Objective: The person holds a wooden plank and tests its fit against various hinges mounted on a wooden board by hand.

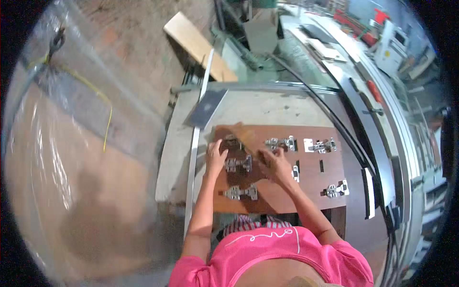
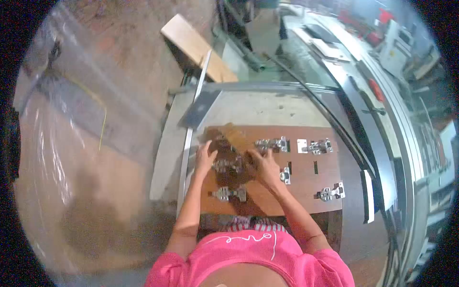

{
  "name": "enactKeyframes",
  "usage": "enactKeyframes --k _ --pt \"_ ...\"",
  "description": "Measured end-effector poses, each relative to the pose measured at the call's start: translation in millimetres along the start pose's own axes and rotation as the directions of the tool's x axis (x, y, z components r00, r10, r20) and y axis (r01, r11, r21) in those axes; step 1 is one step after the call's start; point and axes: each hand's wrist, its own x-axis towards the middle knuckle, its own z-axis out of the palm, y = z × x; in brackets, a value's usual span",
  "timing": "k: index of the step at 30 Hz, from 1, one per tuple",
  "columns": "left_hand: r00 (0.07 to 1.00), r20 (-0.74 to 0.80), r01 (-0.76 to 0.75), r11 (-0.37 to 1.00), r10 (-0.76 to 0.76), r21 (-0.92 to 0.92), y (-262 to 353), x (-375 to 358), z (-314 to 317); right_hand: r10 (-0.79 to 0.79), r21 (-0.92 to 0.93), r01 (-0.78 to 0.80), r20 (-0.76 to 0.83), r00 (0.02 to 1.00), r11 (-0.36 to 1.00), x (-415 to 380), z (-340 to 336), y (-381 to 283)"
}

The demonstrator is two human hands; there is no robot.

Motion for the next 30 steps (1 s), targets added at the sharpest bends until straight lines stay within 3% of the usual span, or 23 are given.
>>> enactKeyframes --k 3,4,5,7,10,13,14,19,21,24,30 --pt "0.997 -0.013 -0.073 0.997 0.073 0.038 -9 19 10 -0.085 -0.022 0.085 0.005 0.996 0.996 -1 14 0" --pt "0.998 0.056 0.029 0.999 -0.030 0.023 -6 20 10 -0.089 -0.019 0.089 -0.001 0.996 0.996 -2 15 -2" --pt "0.998 0.066 0.013 1.000 -0.014 0.019 -4 22 9 -0.095 -0.016 0.095 -0.001 0.996 0.995 -4 16 -4" --pt "0.986 0.122 0.083 0.975 -0.109 0.207 -2 26 5 -0.063 -0.013 0.063 -0.005 0.998 0.998 -6 16 -12" --pt "0.981 0.124 0.102 0.934 -0.153 0.342 11 28 -3 -0.044 -0.008 0.043 -0.036 0.998 0.999 -11 20 -17" --pt "0.996 0.085 -0.015 0.964 -0.007 0.265 3 33 6 -0.015 -0.041 0.015 -0.012 1.000 0.999 -14 23 -21" --pt "0.989 0.147 -0.011 0.986 -0.014 0.164 1 36 8 -0.015 -0.038 0.014 -0.021 1.000 0.999 -15 23 -22" --pt "0.990 0.140 -0.043 0.977 0.013 0.211 -1 39 17 0.016 0.004 -0.015 -0.052 0.999 1.000 -17 26 -20" --pt "0.968 0.233 0.045 0.978 -0.093 0.203 3 39 12 -0.030 -0.025 0.029 -0.038 0.999 0.999 -18 31 -14" --pt "0.960 0.258 0.038 0.967 -0.105 0.250 17 37 0 -0.042 -0.047 0.040 -0.038 0.998 0.998 -18 34 -12" --pt "0.977 0.212 -0.052 0.960 -0.007 0.274 5 39 12 -0.066 -0.047 0.063 -0.063 0.996 0.997 -17 38 -10"
